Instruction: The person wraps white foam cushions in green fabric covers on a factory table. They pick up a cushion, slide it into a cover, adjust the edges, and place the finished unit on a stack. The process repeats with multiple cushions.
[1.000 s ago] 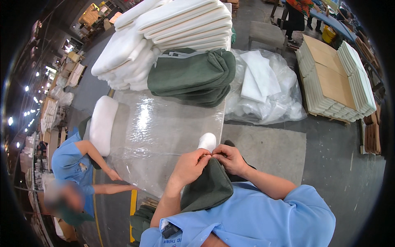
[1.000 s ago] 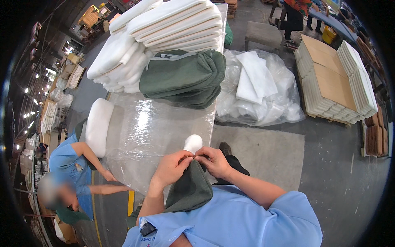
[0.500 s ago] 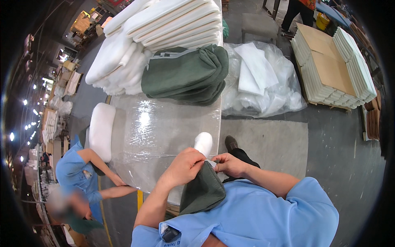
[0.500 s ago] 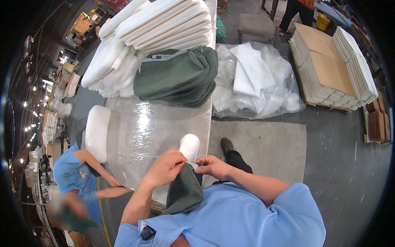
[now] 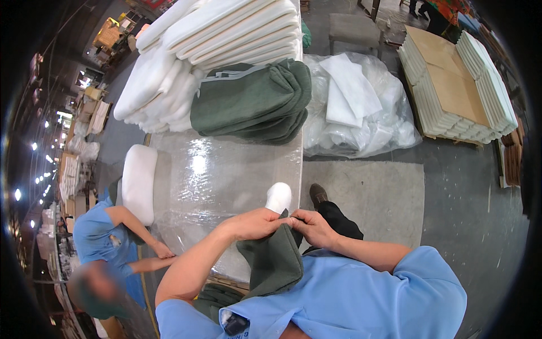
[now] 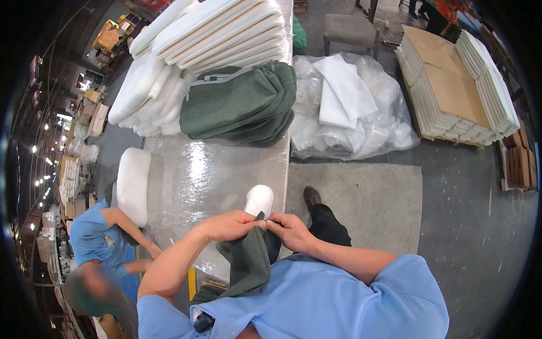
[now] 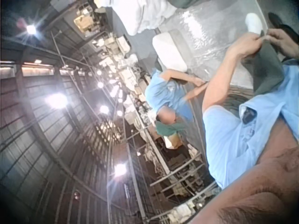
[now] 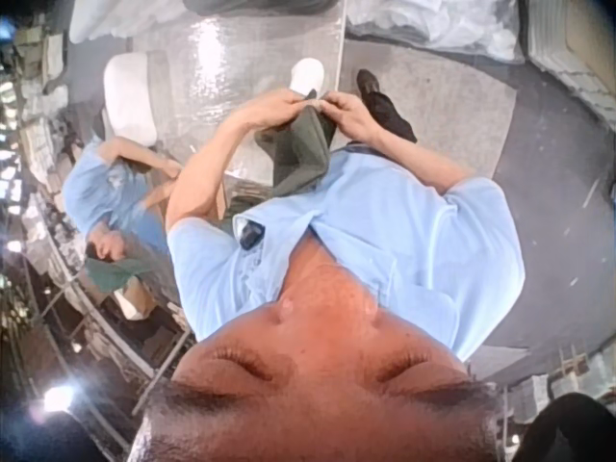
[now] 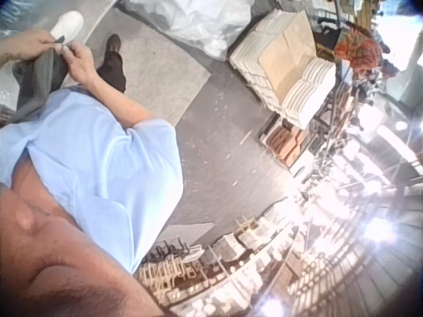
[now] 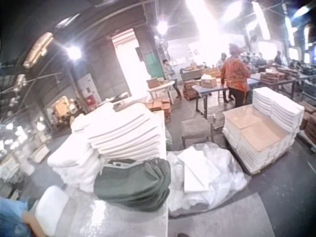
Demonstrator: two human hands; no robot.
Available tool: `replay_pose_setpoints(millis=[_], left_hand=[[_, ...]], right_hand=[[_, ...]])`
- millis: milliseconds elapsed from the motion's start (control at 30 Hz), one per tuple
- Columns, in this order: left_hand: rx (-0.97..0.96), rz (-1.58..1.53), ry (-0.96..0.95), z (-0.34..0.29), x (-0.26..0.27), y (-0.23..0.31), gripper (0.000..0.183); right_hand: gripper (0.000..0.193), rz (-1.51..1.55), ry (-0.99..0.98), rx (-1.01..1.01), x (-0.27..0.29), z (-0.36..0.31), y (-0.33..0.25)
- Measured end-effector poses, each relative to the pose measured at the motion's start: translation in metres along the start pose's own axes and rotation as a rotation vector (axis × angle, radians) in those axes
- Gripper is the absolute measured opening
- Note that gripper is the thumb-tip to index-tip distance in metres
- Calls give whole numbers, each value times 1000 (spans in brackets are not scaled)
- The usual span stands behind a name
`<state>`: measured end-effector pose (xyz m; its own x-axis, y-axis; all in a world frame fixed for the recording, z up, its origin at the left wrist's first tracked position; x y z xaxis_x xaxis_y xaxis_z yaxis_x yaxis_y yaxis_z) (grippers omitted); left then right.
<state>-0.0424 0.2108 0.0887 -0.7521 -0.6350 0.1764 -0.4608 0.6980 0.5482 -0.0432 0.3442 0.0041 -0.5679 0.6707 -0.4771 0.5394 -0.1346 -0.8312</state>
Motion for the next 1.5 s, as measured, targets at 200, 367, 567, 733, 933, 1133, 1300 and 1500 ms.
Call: replay_pose_setpoints(millis=[200, 367, 567, 733, 933, 1133, 1300, 1500], left_hand=[[-100, 309, 67, 6, 0, -18, 27], [102, 962, 262, -8, 22, 17, 9], [-615, 1019, 853, -21, 30, 35, 34], [-546, 676, 751, 6, 50, 14, 45], [-494, 342, 750, 30, 66, -2, 31], [-395, 127, 816, 49, 84, -11, 16], [-162, -371, 640, 82, 84, -52, 20], [26, -723, 471, 124, 75, -94, 25]], right_hand=[[24, -87, 13, 29, 3, -2, 2], [21, -289, 7, 105, 9, 2, -17], [18, -854, 158, 615, 5, 0, -80], [19, -734, -64, 342, 15, 36, -73], [22, -576, -110, 281, 30, 68, -71], [20, -518, -86, 208, 49, 108, -60], [19, -224, -114, 7, 64, 133, -38], [23, -237, -101, -109, 80, 153, 25]])
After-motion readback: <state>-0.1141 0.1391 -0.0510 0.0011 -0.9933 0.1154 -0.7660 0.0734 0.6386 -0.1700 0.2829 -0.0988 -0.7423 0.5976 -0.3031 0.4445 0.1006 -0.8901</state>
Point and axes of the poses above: each hand's wrist, its own z-axis towards the middle knuckle, its own x-axis out of the back of the hand, y = z × x, the point moved 8 cm from there along z, towards the middle knuckle, and after that the axes turned 6 degrees about z, right-handed, at the moved point
